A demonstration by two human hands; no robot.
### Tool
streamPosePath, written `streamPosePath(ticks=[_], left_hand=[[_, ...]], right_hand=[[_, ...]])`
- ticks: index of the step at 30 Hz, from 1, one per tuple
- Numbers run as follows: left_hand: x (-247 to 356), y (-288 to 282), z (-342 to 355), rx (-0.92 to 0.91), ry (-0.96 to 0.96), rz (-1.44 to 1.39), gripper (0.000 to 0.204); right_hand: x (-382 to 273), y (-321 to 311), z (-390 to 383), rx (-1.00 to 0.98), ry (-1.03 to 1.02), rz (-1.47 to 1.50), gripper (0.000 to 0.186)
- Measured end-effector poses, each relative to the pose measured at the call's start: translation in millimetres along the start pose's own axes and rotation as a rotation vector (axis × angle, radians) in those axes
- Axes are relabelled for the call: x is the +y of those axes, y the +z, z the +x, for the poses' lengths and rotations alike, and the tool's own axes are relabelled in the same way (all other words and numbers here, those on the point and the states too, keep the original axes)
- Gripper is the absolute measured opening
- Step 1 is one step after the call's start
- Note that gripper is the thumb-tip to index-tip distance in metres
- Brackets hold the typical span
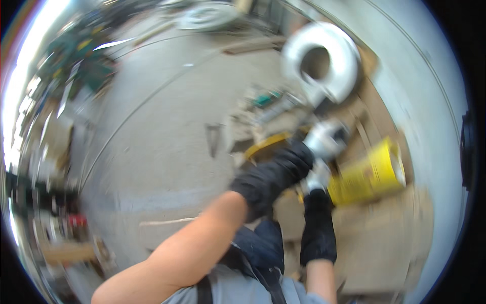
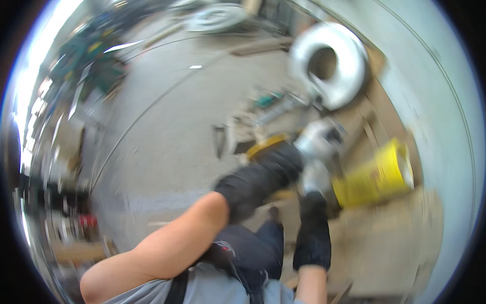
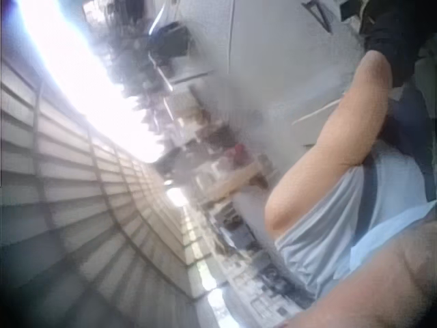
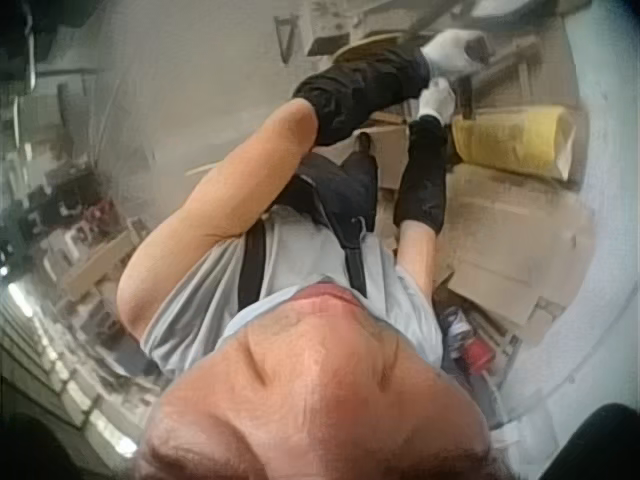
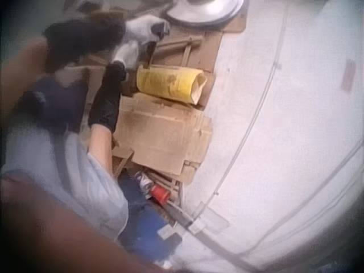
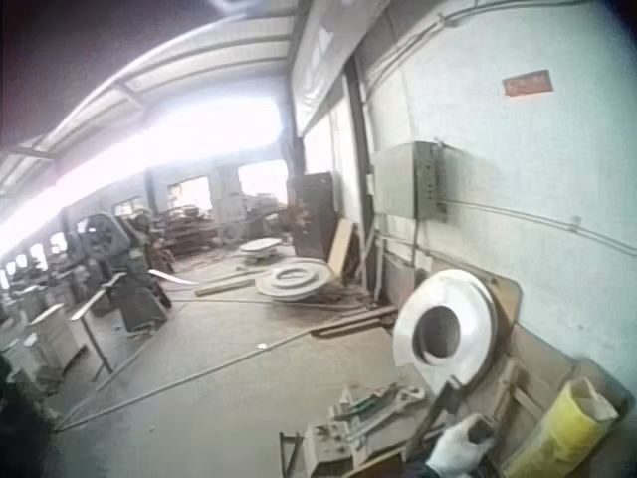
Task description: The recorder uses an adjustable wrench to tighten or loosen bolts on a piece of machinery in a workshop.
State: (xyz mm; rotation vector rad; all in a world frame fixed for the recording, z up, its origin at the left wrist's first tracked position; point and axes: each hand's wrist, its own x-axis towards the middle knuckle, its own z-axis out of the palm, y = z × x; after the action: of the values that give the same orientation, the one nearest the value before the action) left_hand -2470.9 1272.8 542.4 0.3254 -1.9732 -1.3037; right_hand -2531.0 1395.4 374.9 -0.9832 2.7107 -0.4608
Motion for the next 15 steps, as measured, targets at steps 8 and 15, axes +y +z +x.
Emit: streamPosePath(ticks=[8, 15], left_hand=[[27, 46, 13, 0.099, -0.145, -0.031, 0.028], [32, 37, 19, 0.021, -0.254, -0.046, 0.028]], right_hand=[[3, 118, 96, -0.047, -0.360, 0.420, 0.031], [-11, 158, 82, 0.101, -0.835, 0.199, 0.027]])
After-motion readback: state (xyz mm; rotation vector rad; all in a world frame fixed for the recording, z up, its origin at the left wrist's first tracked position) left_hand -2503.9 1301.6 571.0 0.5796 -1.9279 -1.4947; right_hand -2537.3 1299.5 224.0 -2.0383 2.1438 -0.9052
